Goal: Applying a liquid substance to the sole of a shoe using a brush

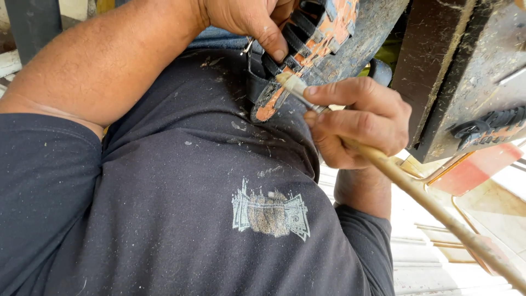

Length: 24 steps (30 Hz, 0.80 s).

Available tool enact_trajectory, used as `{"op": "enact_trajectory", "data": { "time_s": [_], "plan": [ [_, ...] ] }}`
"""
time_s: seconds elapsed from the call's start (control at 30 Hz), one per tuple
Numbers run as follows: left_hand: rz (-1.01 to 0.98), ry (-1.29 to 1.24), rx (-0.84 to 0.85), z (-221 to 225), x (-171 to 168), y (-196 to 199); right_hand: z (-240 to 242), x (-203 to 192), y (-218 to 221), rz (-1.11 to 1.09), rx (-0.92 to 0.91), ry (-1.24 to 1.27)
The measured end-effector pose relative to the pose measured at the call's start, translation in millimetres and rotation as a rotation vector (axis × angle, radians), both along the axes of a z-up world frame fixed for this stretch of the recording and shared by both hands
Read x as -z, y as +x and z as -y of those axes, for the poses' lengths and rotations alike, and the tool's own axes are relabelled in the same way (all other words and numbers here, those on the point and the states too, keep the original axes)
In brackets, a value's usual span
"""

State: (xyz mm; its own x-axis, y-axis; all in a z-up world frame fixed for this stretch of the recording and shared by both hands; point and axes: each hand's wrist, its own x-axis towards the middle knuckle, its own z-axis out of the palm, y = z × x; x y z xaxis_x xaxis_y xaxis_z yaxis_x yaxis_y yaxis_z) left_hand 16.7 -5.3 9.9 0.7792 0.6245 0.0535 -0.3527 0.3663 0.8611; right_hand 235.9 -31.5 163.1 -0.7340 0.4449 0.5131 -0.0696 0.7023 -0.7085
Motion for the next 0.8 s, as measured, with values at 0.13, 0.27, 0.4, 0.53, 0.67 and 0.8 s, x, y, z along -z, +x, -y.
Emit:
{"op": "enact_trajectory", "data": {
  "time_s": [0.13, 0.27, 0.4, 0.53, 0.67, 0.8],
  "plan": [
    [-0.031, -0.039, -0.002, 0, 2, -1, 0, -8, -4, 0.122, 0.005, 0.005],
    [-0.010, 0.057, -0.010, -3, 17, 2, -2, -10, 4, 0.077, 0.093, -0.004],
    [-0.197, 0.302, -0.068, -9, 24, -2, -7, -10, 6, 0.068, 0.056, 0.029],
    [-0.289, 0.415, -0.084, -11, 22, -3, -7, -7, 3, 0.081, 0.082, 0.029],
    [-0.199, 0.277, -0.041, -12, 21, -1, -10, -13, 5, 0.062, 0.100, 0.034],
    [-0.171, 0.266, -0.034, -8, 8, -2, -10, -14, 3, 0.074, 0.121, 0.052]
  ]
}}
